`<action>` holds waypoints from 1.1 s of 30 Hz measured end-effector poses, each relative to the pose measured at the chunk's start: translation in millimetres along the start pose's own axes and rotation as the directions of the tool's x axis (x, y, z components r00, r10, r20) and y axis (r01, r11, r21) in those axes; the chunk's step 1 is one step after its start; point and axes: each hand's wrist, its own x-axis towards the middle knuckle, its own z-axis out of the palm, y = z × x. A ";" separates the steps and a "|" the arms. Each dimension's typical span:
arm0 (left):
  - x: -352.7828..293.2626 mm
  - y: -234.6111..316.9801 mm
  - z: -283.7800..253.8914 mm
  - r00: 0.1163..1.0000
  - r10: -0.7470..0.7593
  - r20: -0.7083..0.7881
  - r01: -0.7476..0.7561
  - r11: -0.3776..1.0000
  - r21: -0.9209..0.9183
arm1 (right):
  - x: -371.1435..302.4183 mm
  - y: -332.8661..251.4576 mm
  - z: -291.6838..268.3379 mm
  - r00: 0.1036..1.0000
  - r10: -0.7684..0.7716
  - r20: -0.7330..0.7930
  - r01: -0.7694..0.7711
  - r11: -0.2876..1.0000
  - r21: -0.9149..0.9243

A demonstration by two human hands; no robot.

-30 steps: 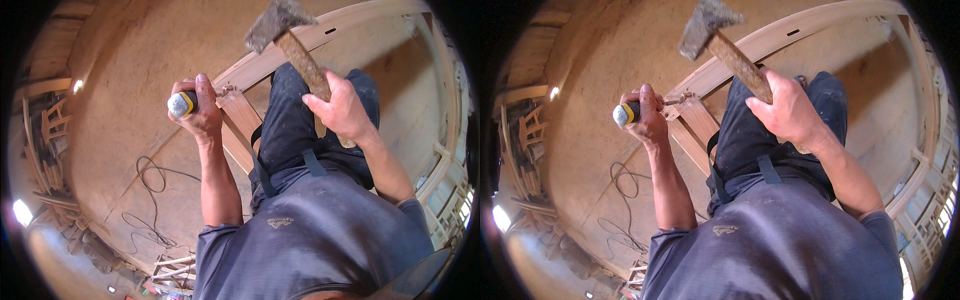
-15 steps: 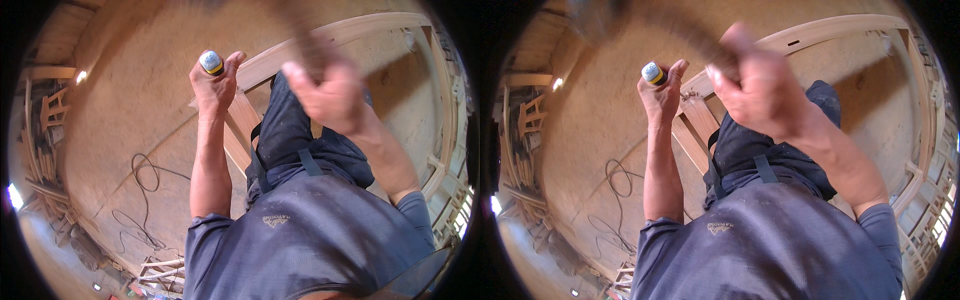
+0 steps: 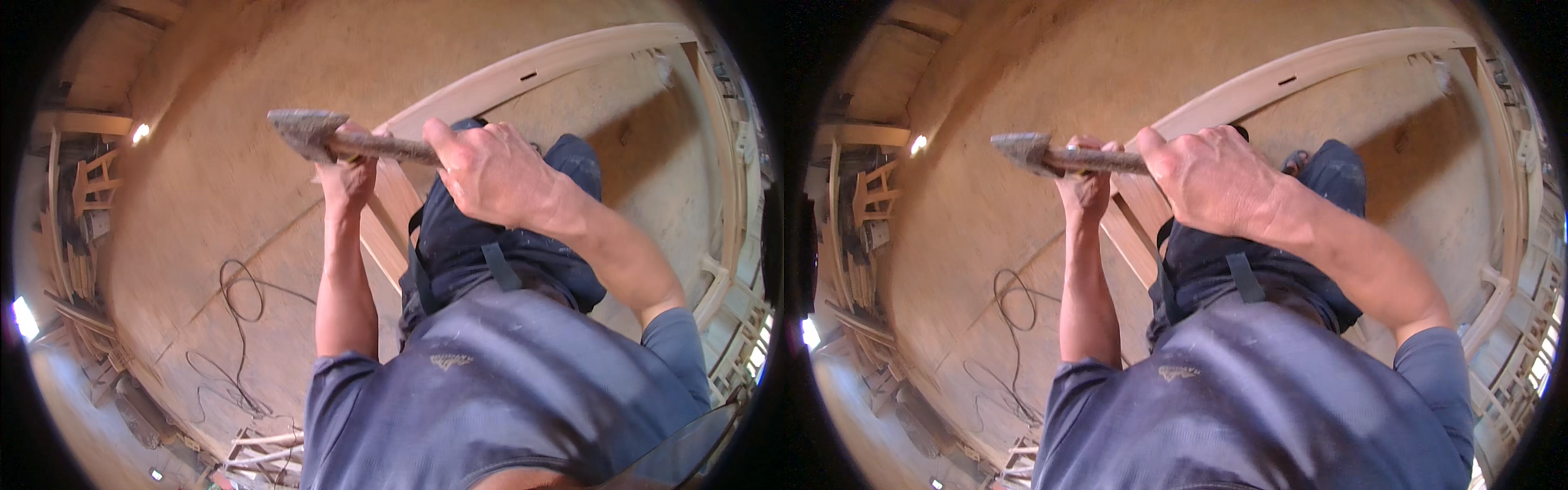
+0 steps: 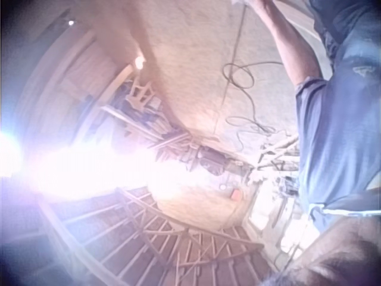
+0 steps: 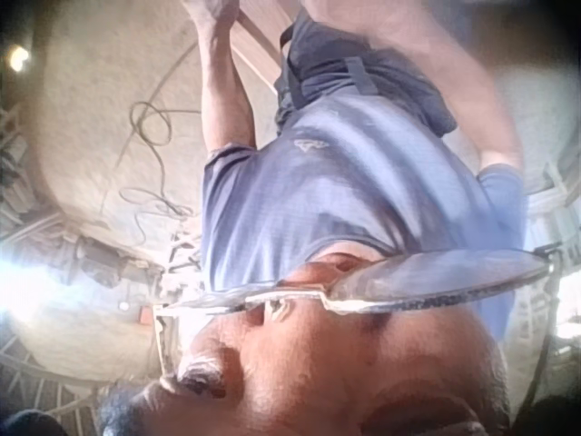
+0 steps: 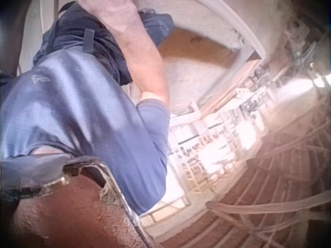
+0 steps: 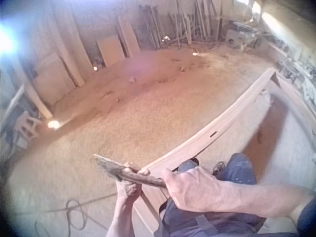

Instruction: The person carves a groove into a piece of wood using a chisel and hits the chisel with the side of a small axe to drive it into the material.

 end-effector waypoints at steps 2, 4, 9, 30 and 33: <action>-0.3 1.7 5.1 0.993 -0.091 -0.078 0.086 0.994 -0.069 | -1.4 -6.7 -9.3 0.998 -0.034 -0.062 0.037 0.998 0.049; 0.8 6.3 4.2 0.989 -0.140 -0.056 0.132 0.984 -0.116 | -4.1 -18.5 -27.4 0.974 -0.016 -0.225 0.064 0.977 0.205; 5.1 -2.9 9.7 0.995 -0.091 -0.038 0.082 0.977 -0.195 | -9.2 -4.0 -5.8 0.999 0.034 -0.026 -0.032 0.998 0.050; 49.1 27.9 45.9 0.938 -0.279 -0.206 0.267 0.960 -0.082 | -97.9 96.3 91.5 0.618 0.680 0.395 -0.558 0.025 0.830; 16.9 36.5 51.2 0.918 0.004 -0.396 0.029 0.997 0.077 | -83.8 91.7 91.4 0.603 0.667 0.437 -0.613 0.037 0.789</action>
